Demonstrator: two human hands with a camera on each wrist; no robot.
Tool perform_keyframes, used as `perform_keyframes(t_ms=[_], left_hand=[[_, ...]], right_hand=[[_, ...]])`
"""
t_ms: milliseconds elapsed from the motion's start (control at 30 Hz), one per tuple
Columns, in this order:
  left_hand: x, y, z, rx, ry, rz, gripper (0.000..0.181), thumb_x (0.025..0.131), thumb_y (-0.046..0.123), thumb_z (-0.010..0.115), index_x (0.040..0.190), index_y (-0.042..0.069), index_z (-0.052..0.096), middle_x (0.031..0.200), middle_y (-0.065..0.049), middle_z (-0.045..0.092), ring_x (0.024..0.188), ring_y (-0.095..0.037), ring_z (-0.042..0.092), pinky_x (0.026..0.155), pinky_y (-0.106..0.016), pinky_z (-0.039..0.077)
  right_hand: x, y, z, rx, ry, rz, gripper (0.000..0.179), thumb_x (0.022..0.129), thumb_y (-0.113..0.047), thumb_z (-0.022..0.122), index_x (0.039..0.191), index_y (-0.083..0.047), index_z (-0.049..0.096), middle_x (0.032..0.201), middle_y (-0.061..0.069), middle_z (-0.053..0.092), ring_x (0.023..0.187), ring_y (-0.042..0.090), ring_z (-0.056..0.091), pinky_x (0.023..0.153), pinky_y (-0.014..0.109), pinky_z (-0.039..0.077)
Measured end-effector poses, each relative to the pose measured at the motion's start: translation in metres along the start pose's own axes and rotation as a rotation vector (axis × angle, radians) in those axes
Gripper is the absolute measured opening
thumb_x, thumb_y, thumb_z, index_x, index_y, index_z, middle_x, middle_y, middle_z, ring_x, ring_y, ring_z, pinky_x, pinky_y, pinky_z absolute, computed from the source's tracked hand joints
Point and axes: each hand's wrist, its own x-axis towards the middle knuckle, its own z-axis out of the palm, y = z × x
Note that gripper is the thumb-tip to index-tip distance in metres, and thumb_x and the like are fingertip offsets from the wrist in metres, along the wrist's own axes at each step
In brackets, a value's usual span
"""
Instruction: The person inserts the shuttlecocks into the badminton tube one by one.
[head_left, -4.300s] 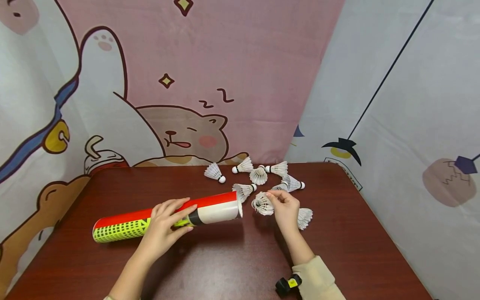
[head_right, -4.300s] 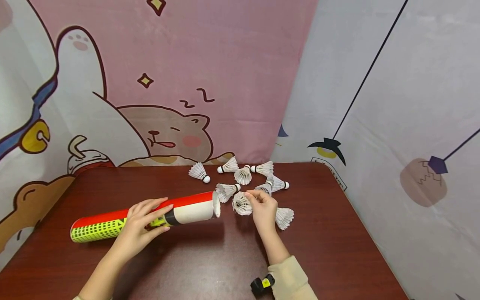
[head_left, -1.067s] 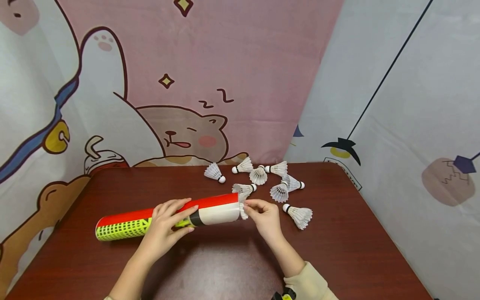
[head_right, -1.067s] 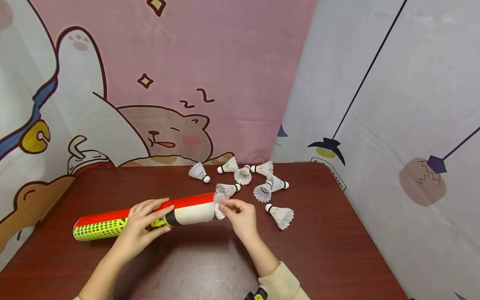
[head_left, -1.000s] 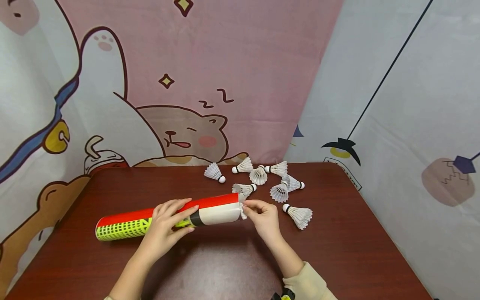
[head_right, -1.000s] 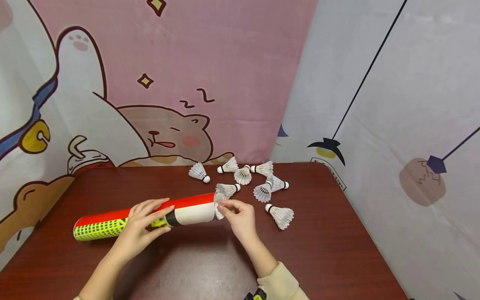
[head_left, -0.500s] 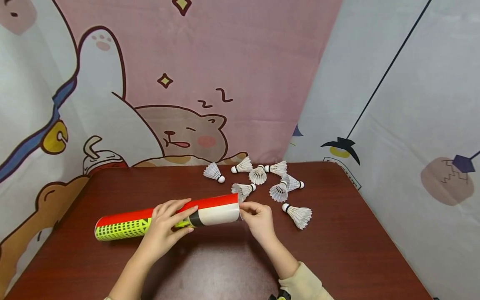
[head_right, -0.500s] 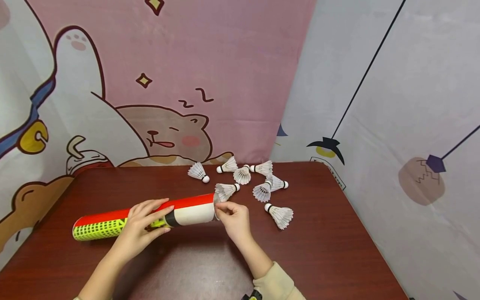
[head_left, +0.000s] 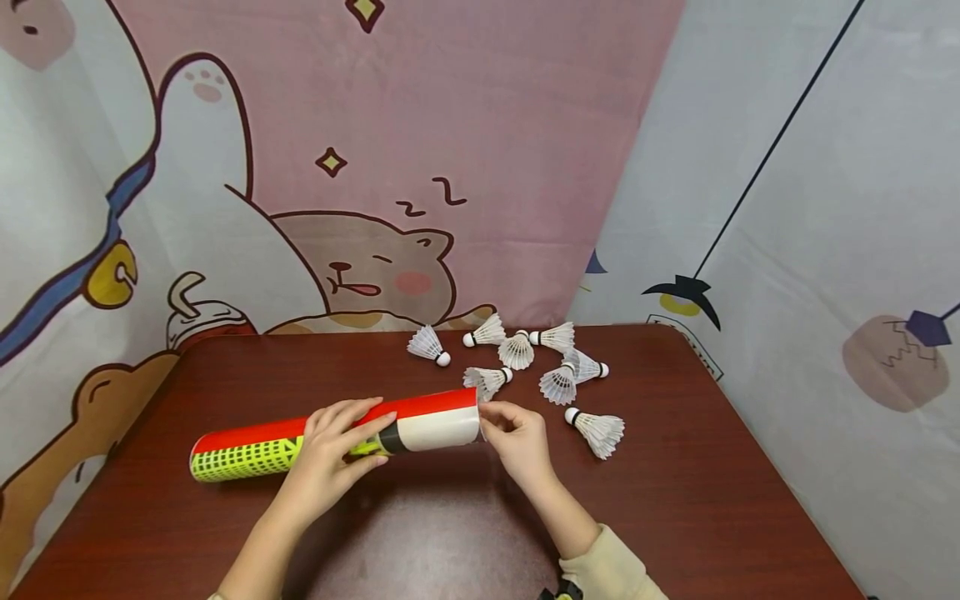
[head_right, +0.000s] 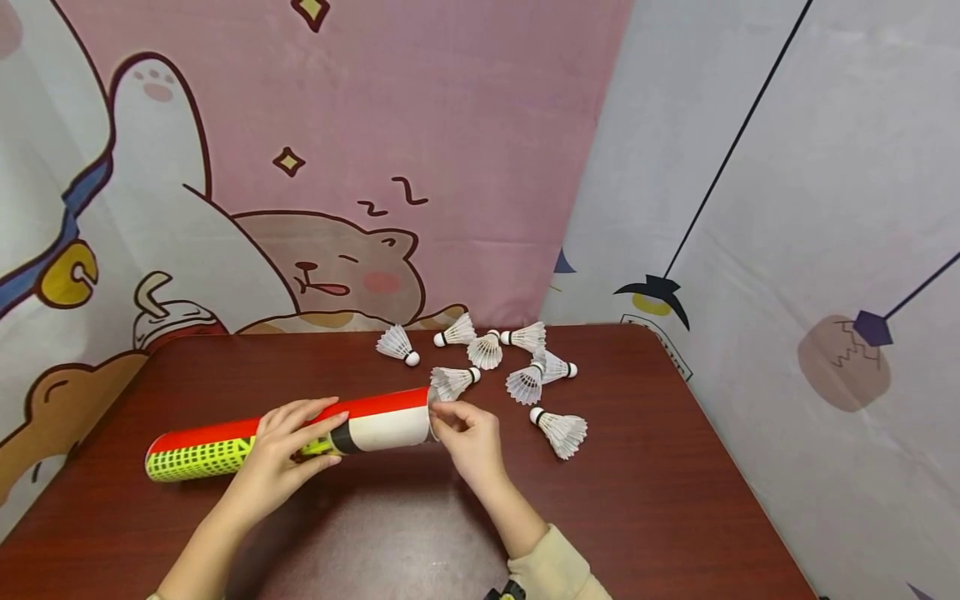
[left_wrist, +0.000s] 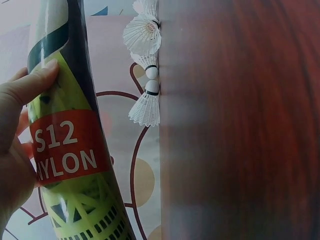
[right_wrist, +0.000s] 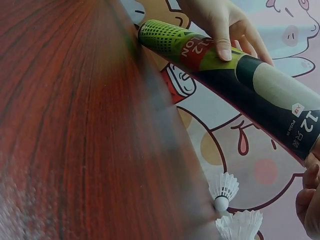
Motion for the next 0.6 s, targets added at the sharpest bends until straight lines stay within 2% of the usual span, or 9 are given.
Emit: perform_keyframes(t_ms=[133,233,367,500,600], left_hand=[[0.0005,0.0003,0.0001,0.000,0.006,-0.004,0.069,0.067,0.017,0.087,0.131,0.026,0.062,0.135,-0.002,0.052,0.119,-0.029,0.044,0.093,-0.059,0.024],[0.0008,0.0000,-0.0003,0.002,0.010,-0.010,0.073,0.064,0.012,0.088,0.130,0.025,0.062,0.135,-0.003,0.053,0.119,-0.029,0.044,0.093,-0.059,0.024],[0.0011,-0.0005,-0.0014,0.006,0.009,-0.015,0.073,0.064,0.013,0.087,0.131,0.025,0.062,0.135,-0.003,0.053,0.119,-0.029,0.044,0.093,-0.059,0.024],[0.0007,-0.0014,-0.0026,0.011,0.009,-0.015,0.071,0.065,0.015,0.087,0.131,0.025,0.061,0.134,-0.005,0.053,0.120,-0.029,0.044,0.093,-0.059,0.024],[0.0002,-0.0021,-0.0034,0.008,0.011,-0.018,0.065,0.071,0.023,0.084,0.131,0.025,0.061,0.135,-0.004,0.053,0.120,-0.029,0.044,0.093,-0.059,0.024]], right_hand=[[0.0003,0.0018,-0.0004,-0.001,0.008,-0.055,0.018,0.074,0.019,0.067,0.088,0.010,0.072,0.080,0.017,0.067,0.058,0.009,0.051,0.051,0.024,0.043],[0.0013,0.0028,-0.0009,0.005,0.016,-0.081,0.017,0.075,0.017,0.070,0.089,0.009,0.072,0.087,0.019,0.068,0.063,0.010,0.055,0.054,0.023,0.045],[0.0035,0.0026,-0.0025,0.019,0.034,-0.091,0.014,0.076,0.013,0.072,0.089,0.009,0.072,0.088,0.020,0.068,0.069,0.011,0.057,0.057,0.020,0.045],[0.0056,0.0033,-0.0051,0.012,0.063,-0.085,0.014,0.076,0.013,0.072,0.090,0.009,0.072,0.087,0.020,0.068,0.067,0.011,0.054,0.057,0.020,0.043],[0.0075,0.0050,-0.0074,-0.006,0.088,-0.083,0.014,0.076,0.013,0.072,0.089,0.009,0.071,0.085,0.019,0.068,0.063,0.010,0.051,0.056,0.020,0.041]])
